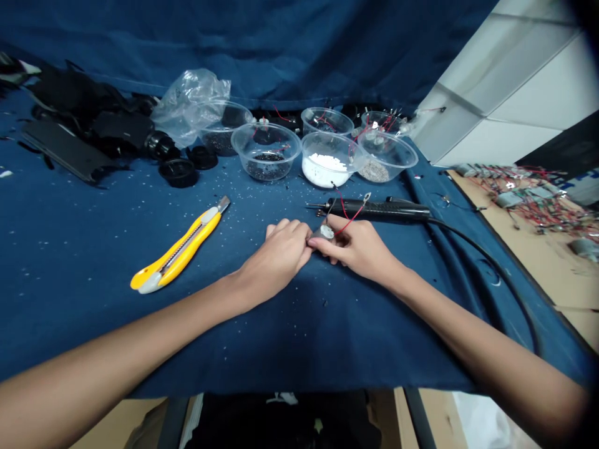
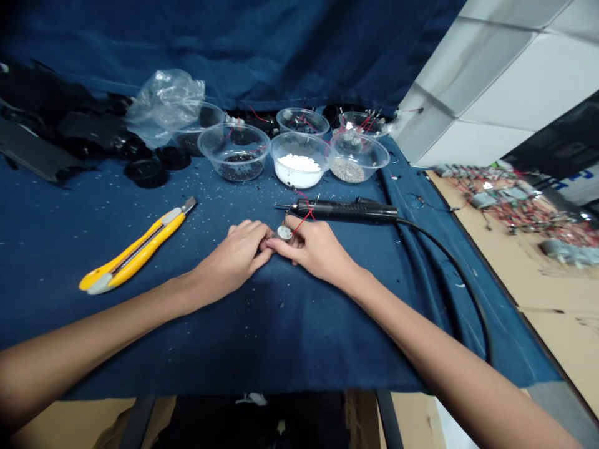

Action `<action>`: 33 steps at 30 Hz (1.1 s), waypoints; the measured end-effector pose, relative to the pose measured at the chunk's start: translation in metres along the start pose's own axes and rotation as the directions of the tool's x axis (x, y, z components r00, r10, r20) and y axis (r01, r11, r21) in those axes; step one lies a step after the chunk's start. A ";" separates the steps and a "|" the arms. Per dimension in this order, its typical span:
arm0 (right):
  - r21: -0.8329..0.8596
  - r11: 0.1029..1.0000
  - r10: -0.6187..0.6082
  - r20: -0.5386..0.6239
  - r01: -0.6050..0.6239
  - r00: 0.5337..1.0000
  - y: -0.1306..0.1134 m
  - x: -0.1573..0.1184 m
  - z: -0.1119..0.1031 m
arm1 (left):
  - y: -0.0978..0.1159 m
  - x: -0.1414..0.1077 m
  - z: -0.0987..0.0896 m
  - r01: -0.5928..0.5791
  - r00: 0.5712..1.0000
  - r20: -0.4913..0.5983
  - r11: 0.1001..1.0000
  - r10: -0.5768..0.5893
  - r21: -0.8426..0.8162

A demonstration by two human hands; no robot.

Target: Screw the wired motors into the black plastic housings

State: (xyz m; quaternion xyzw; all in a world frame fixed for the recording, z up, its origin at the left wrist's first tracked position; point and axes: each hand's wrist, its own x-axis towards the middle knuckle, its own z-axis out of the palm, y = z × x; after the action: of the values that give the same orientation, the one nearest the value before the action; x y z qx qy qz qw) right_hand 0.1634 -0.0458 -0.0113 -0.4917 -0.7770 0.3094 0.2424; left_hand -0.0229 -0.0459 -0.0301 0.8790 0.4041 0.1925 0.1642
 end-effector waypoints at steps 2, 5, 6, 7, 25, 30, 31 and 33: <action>-0.047 0.999 -0.014 -0.004 0.014 1.000 -0.002 0.003 -0.001 | 0.000 0.000 -0.002 0.013 1.000 0.013 1.000 -0.013 -0.011; -0.127 0.991 -0.053 -0.015 0.051 0.998 -0.006 0.005 -0.003 | 0.001 0.001 -0.004 0.014 1.000 0.027 1.000 -0.014 -0.015; -0.152 0.986 -0.072 -0.013 0.069 0.997 -0.007 0.006 -0.004 | 0.001 0.001 -0.004 0.010 0.999 0.031 1.000 -0.009 -0.014; -0.174 0.981 -0.089 -0.008 0.086 0.996 -0.008 0.006 -0.005 | 0.001 0.002 -0.005 0.004 0.999 0.032 1.000 -0.004 -0.013; -0.197 0.968 -0.163 -0.022 0.155 0.986 -0.007 0.004 -0.003 | 0.006 0.007 -0.005 0.009 0.998 0.055 0.999 -0.011 0.036; -0.192 0.969 -0.161 -0.025 0.153 0.987 -0.006 0.001 -0.001 | 0.003 0.008 -0.012 0.031 0.994 0.103 0.999 -0.033 0.017; -0.188 0.970 -0.159 -0.029 0.151 0.987 -0.006 0.000 -0.001 | 0.002 0.008 -0.016 0.042 0.991 0.130 0.999 -0.038 -0.026; -0.180 0.973 -0.149 -0.027 0.142 0.988 -0.007 -0.002 -0.001 | 0.002 0.005 -0.027 0.082 0.985 0.162 0.981 -0.053 -0.177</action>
State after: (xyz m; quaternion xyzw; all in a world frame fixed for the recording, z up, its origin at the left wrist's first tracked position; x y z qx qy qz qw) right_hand 0.1605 -0.0492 -0.0056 -0.4594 -0.8303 0.2104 0.2352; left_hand -0.0310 -0.0398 -0.0045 0.8584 0.4002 0.1535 0.2817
